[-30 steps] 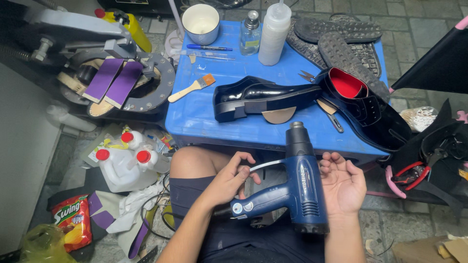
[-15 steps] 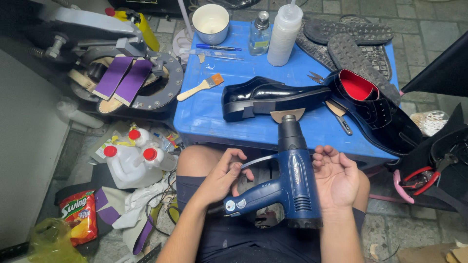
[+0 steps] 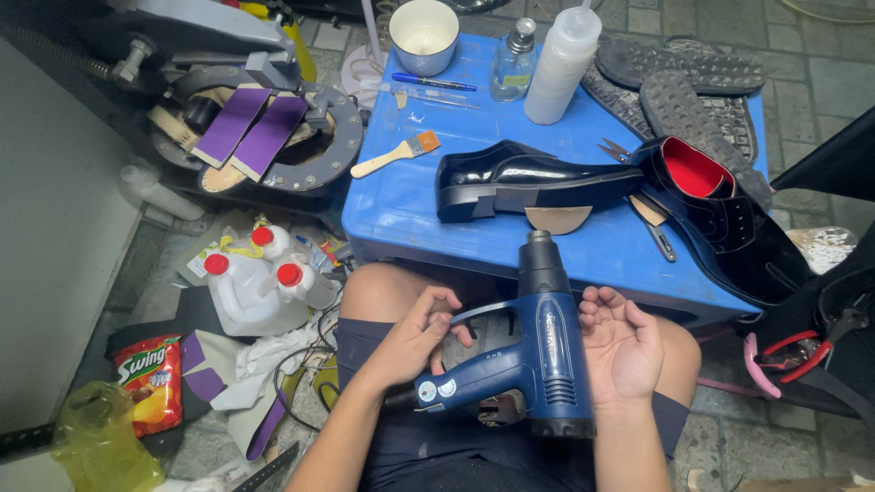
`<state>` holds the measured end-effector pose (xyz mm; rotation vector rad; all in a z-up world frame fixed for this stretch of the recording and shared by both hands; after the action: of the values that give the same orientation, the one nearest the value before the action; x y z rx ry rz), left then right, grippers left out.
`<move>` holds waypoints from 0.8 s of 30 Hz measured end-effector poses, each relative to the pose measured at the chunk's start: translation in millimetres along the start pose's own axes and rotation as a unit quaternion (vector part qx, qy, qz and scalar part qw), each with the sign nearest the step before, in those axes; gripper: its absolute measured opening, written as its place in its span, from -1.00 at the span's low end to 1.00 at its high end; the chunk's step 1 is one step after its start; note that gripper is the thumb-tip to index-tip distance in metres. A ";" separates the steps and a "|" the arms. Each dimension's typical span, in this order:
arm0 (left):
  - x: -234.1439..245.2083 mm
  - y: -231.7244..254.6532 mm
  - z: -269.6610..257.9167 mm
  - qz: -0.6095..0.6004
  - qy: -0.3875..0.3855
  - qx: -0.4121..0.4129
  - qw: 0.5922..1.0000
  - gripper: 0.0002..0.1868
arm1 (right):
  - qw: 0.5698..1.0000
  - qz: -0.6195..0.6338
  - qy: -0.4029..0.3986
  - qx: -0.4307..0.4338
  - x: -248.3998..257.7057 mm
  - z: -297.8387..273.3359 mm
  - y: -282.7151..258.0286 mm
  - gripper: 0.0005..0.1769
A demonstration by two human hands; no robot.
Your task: The person uses a utility knife to trim the sole of a black dress shoe, then applies heat with a heat gun to the sole area. They place a small cardboard piece on the sole and continue heating, then inspect the shoe and repeat the process on the second shoe.
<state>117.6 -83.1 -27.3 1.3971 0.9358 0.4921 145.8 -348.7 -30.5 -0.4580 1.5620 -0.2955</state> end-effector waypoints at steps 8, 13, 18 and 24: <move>-17.5 -6.9 9.2 0.003 -0.020 0.035 0.999 -0.69 | 1.000 0.006 0.026 0.013 21.1 -17.0 -14.0 -0.67; -29.0 -4.0 21.1 0.002 -0.035 0.054 0.998 -0.70 | 0.999 0.014 0.050 0.017 24.5 -22.1 -28.5 -0.68; -36.8 -1.6 32.2 0.004 -0.035 0.067 0.997 -0.73 | 0.997 -0.013 0.069 0.031 21.7 -23.9 -44.0 -0.68; -37.1 6.9 42.6 0.015 -0.038 0.052 0.998 -0.75 | 0.997 -0.011 0.063 0.038 16.0 -16.9 -54.9 -0.68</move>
<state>131.7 -136.8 -14.8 1.5147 0.8896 0.4144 134.7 -406.1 -18.7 -0.4033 1.6635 -0.4065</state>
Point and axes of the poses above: each hand's wrist, its own z-axis towards the middle knuckle, its own x-axis out of the back of the hand, y = z × x, the point moved 10 cm from there along z, towards the middle knuckle, and after that the axes turned 15 degrees about -y, right-handed, at the moved point
